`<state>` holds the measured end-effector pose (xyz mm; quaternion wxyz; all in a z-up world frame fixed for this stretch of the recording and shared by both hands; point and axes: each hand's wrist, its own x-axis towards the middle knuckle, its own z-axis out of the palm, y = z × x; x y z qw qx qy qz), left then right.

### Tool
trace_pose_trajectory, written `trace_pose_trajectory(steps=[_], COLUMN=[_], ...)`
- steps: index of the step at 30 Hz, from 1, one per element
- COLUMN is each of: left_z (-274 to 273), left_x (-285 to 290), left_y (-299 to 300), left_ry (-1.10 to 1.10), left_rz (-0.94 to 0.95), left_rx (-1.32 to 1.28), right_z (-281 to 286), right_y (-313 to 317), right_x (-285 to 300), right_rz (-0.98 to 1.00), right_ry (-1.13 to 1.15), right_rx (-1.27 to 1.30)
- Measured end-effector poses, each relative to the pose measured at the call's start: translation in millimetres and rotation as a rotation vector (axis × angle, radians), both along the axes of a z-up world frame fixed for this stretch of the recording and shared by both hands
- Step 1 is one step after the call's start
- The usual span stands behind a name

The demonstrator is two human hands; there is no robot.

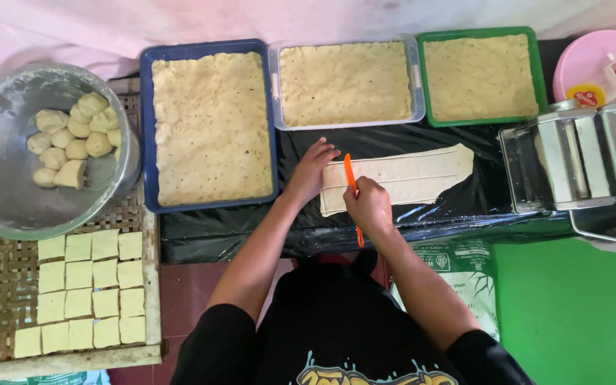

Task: Cutting sheets of dough into smaller square pieces and separating them on a workspace.

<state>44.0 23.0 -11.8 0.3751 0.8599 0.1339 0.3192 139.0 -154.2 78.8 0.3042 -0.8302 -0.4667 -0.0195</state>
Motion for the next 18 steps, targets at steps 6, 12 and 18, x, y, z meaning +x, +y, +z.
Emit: trace_pose_trajectory(steps=[6, 12, 18], left_z=[20.0, 37.8, 21.8], left_x=[-6.2, -8.7, -4.5], left_y=[3.6, -0.4, 0.8], left_ry=[-0.007, -0.019, 0.006], left_rz=[-0.036, -0.017, 0.001], left_rx=[-0.039, -0.014, 0.016], right_z=[1.8, -19.0, -18.9], right_y=[9.9, 13.4, 12.7], right_x=[-1.1, 3.3, 4.9], right_rz=[0.016, 0.033, 0.025], right_ry=[0.094, 0.067, 0.089], right_rx=[-0.030, -0.071, -0.102])
